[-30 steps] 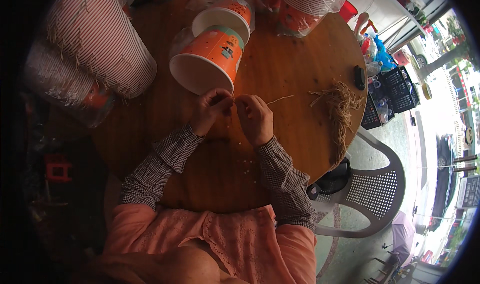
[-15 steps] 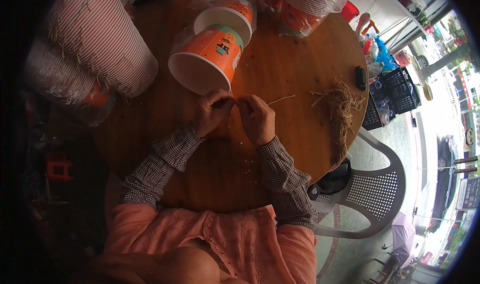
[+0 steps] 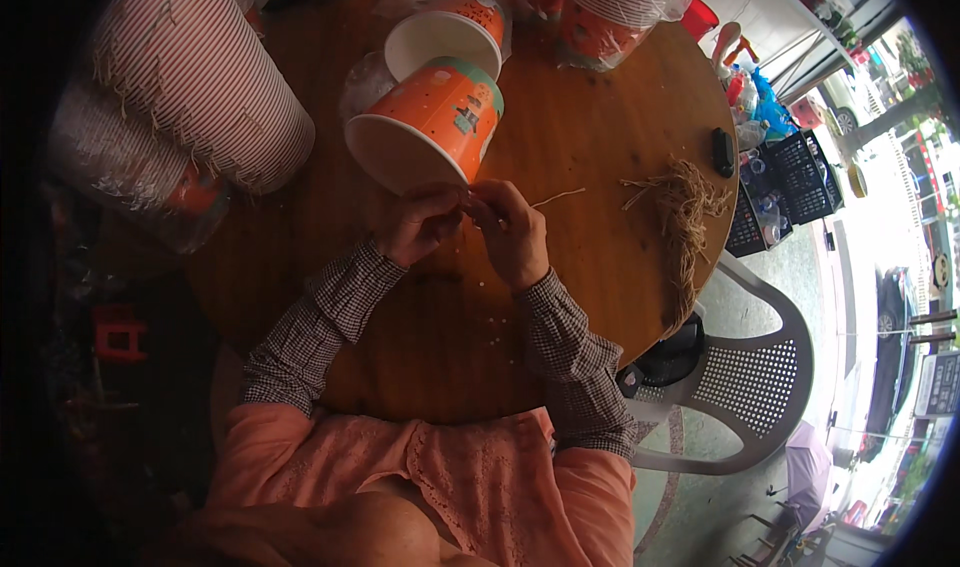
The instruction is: Attaching string handles to paper buckets manually at a workstation.
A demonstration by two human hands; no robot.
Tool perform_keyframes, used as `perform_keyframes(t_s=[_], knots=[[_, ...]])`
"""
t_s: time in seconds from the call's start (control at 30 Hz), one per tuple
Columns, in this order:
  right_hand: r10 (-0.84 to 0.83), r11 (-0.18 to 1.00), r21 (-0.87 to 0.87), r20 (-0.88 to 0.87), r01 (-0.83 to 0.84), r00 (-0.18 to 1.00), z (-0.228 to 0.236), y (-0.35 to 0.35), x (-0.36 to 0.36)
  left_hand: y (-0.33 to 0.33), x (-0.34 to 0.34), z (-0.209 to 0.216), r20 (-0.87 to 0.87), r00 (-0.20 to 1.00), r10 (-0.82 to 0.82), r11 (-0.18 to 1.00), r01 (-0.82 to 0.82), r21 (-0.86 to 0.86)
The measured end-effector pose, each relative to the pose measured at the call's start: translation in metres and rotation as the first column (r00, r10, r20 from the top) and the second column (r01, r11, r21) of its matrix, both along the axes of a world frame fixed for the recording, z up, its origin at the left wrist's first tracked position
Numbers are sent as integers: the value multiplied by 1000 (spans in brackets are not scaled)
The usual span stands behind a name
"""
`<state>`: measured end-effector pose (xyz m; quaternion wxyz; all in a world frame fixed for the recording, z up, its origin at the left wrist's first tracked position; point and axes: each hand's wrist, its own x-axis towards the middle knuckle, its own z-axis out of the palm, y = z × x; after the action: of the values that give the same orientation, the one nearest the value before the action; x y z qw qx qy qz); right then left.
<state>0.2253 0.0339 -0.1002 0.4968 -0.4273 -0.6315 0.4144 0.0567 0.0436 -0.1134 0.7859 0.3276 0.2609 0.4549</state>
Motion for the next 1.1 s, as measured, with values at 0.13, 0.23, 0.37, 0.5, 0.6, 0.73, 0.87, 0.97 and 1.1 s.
perform_keyframes(t_s=[0.13, 0.23, 0.37, 0.5, 0.6, 0.73, 0.87, 0.97, 1.1], knots=[[-6, 999, 50, 68, 3, 998, 1, 1, 0, 1, 3, -2, -17, 997, 78, 997, -77, 16], [-41, 990, 140, 131, 23, 991, 8, -2, 0, -1, 4, 0, -62, 991, 119, 992, -116, 43], [-53, 984, 178, 209, 16, 976, 7, 0, 6, 1, 2, -6, -187, 971, 148, 984, -125, 127], [-76, 985, 165, 176, 47, 981, 8, 1, 7, 0, 2, -2, -305, 938, 162, 969, -93, 228], [-74, 997, 29, 68, 72, 995, 4, 5, 9, -1, 6, -5, -332, 895, 297, 913, -165, 374], [-67, 995, -72, -17, 66, 998, 1, 9, 14, 1, 6, -9, -310, 889, 337, 890, -194, 412], [-69, 995, -69, 1, 69, 998, 5, 8, 13, 1, 4, -11, -302, 863, 405, 859, -246, 448], [-47, 998, -33, 61, 49, 997, 2, 9, 16, 1, 5, -9, -274, 868, 415, 857, -271, 439], [-76, 994, -82, 6, 76, 997, 4, 9, 15, 1, 5, -9, -243, 865, 439, 844, -303, 443]])
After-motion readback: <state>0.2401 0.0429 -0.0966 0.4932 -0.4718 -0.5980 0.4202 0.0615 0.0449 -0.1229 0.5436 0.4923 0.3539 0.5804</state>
